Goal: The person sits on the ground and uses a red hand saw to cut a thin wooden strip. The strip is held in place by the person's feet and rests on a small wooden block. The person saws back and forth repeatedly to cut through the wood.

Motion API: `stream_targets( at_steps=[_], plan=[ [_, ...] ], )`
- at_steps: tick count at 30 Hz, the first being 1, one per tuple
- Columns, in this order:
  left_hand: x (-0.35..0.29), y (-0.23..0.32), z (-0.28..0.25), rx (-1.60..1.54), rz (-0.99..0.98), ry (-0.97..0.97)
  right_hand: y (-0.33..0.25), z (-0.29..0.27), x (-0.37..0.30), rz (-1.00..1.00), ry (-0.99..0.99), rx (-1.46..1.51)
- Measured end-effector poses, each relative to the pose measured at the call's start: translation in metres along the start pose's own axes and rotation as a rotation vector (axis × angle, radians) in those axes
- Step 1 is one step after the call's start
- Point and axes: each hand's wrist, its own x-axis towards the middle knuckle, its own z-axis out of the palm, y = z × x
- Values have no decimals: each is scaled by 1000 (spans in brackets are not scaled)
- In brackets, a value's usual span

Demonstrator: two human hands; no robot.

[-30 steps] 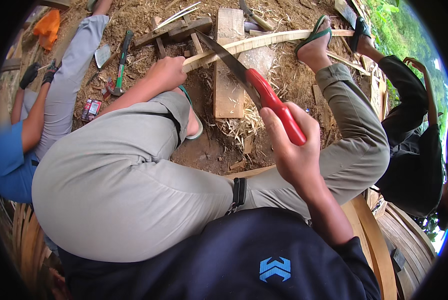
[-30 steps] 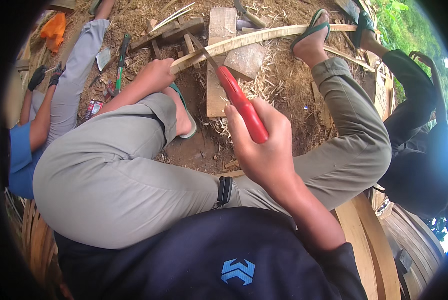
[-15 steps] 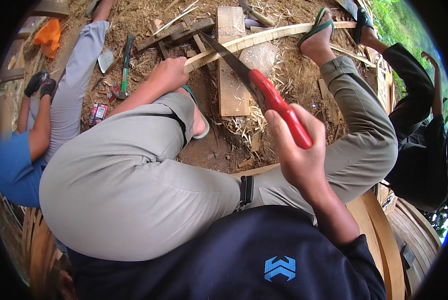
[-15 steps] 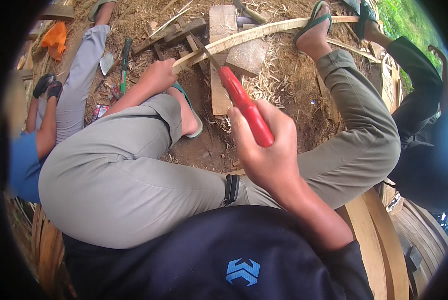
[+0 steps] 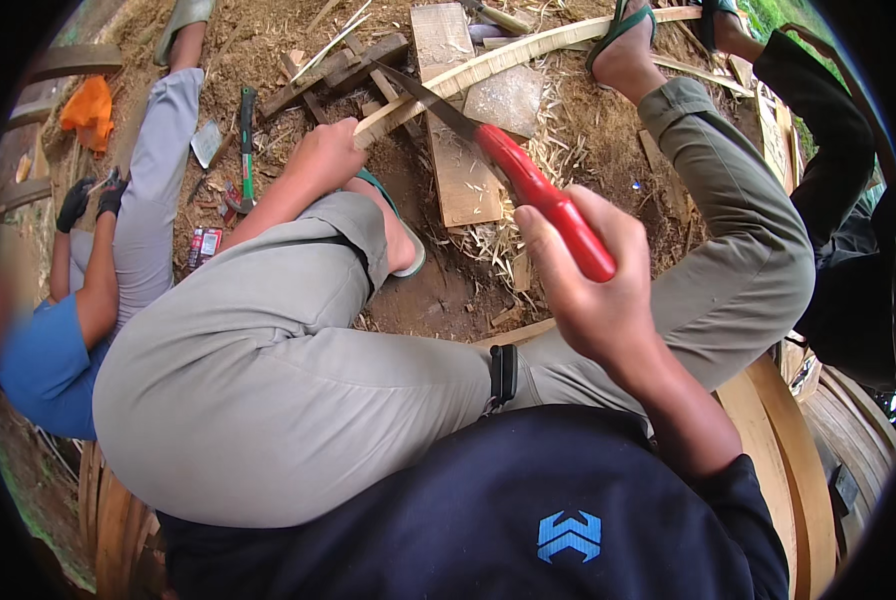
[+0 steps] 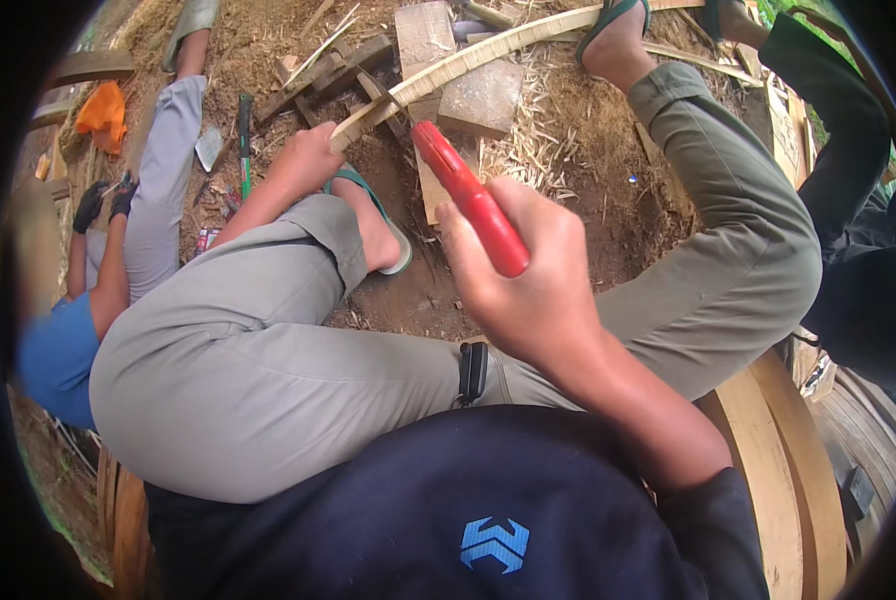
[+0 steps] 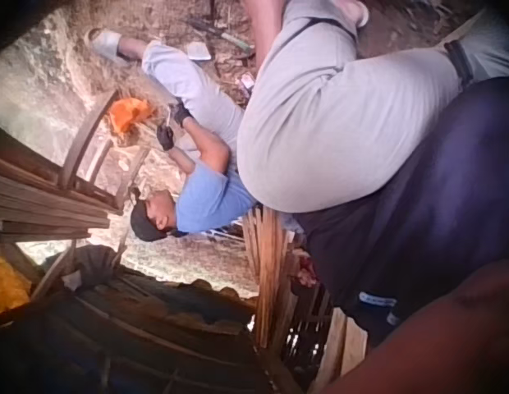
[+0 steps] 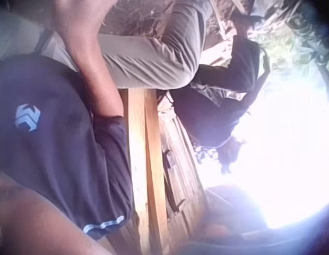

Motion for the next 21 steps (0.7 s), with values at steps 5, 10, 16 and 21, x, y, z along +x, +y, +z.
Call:
stream_targets(
  at_steps=[5, 10, 16, 21],
  plan=[
    [-13, -3, 3, -6, -34, -55, -7, -20, -33, 102, 46, 169],
    [-10, -10, 3, -4, -14, -2, -19, -56, -52, 87, 41, 111],
    [1, -5, -1, -25, -25, -12, -9, -15, -3, 15, 1, 110],
    [-4, -4, 0, -16, -3, -9, -6, -35, -35, -1, 44, 122]
  ],
)
